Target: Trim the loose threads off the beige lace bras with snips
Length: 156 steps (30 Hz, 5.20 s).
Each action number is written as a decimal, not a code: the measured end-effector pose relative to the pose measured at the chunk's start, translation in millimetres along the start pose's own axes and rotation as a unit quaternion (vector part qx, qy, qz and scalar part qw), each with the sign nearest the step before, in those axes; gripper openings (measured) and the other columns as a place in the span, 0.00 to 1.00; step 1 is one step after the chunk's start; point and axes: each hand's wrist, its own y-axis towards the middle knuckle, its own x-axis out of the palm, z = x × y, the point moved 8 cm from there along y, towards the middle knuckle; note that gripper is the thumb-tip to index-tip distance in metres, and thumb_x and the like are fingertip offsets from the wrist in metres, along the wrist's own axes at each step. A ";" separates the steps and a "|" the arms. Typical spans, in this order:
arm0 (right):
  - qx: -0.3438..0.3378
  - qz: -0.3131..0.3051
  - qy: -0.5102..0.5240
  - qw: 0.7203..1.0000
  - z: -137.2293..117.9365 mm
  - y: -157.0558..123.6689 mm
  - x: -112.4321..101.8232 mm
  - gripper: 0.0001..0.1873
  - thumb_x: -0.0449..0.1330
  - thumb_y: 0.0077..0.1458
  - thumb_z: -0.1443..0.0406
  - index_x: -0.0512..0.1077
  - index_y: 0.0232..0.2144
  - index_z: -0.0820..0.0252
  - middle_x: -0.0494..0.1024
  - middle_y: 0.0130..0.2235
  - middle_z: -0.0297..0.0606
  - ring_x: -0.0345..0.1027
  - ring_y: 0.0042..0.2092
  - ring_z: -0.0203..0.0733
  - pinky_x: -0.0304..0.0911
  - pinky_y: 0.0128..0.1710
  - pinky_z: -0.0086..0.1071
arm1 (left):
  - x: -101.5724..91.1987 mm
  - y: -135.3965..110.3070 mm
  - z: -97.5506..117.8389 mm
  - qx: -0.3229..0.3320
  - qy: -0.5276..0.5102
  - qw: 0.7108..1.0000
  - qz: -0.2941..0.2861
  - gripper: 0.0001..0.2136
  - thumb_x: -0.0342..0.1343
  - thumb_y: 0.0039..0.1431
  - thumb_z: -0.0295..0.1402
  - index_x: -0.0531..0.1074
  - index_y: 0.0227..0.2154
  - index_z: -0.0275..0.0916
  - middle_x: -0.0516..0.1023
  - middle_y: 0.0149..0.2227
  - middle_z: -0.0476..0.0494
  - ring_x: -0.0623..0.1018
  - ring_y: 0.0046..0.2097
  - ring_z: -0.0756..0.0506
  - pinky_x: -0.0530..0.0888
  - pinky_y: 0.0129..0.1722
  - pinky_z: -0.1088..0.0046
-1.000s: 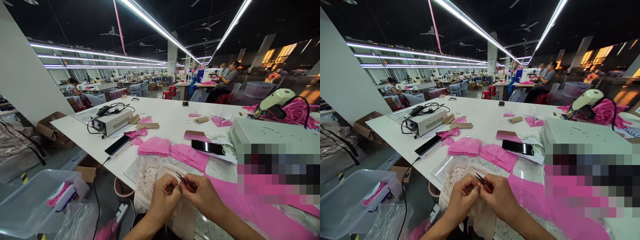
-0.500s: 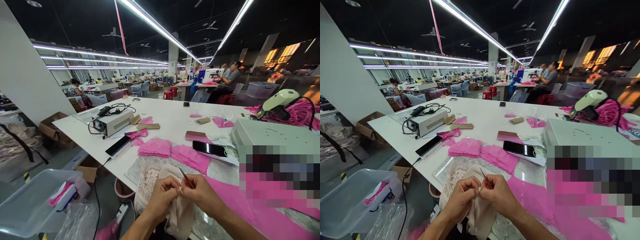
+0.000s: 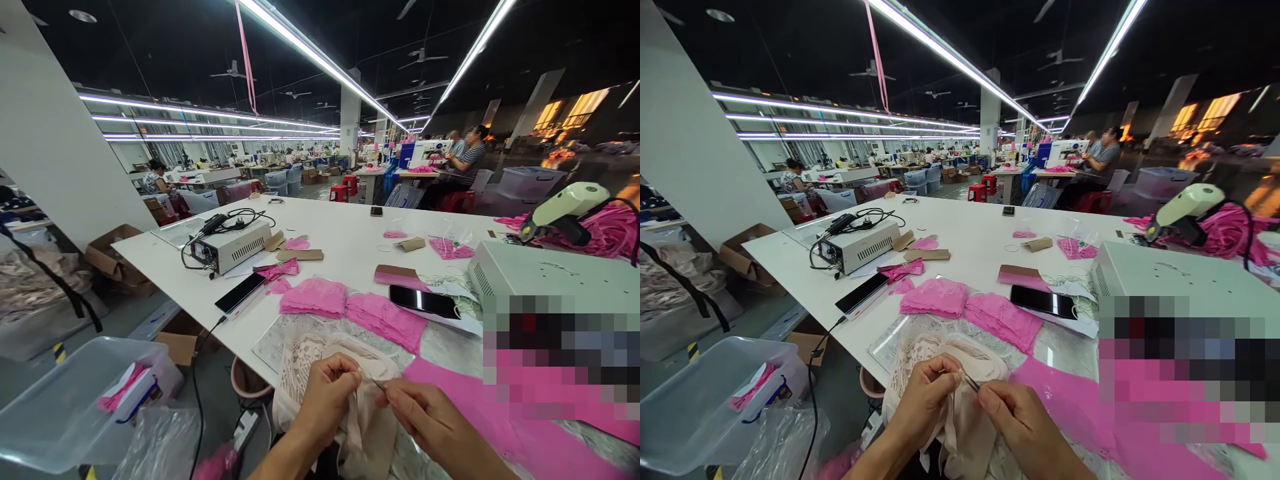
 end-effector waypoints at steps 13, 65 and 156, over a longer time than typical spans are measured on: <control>-0.097 0.057 -0.146 0.983 -9.0 -2.8 1.1 0.20 0.44 0.60 0.57 0.55 0.17 0.57 0.54 0.20 0.27 0.48 0.23 0.35 0.48 0.22 0.28 | 2.6 -4.9 11.4 0.059 0.046 0.997 0.008 0.04 0.59 0.43 0.27 0.73 0.17 0.34 0.71 0.25 0.46 0.69 0.31 0.48 0.65 0.33 0.76; 0.083 -0.099 0.200 0.971 23.7 16.6 13.2 0.27 0.51 0.51 0.45 0.72 0.23 0.62 0.53 0.13 0.21 0.34 0.12 0.26 0.29 0.12 0.27 | 4.1 -5.3 24.5 0.125 0.095 0.987 0.030 0.05 0.59 0.43 0.28 0.72 0.16 0.35 0.73 0.24 0.45 0.71 0.31 0.47 0.68 0.33 0.74; 0.012 0.040 0.199 0.979 -0.7 31.7 3.6 0.09 0.55 0.40 0.62 0.59 0.16 0.58 0.49 0.16 0.21 0.37 0.19 0.28 0.36 0.17 0.26 | 12.7 -6.7 21.5 0.079 0.051 0.995 -0.022 0.03 0.59 0.40 0.26 0.75 0.16 0.35 0.69 0.31 0.44 0.69 0.35 0.47 0.65 0.36 0.74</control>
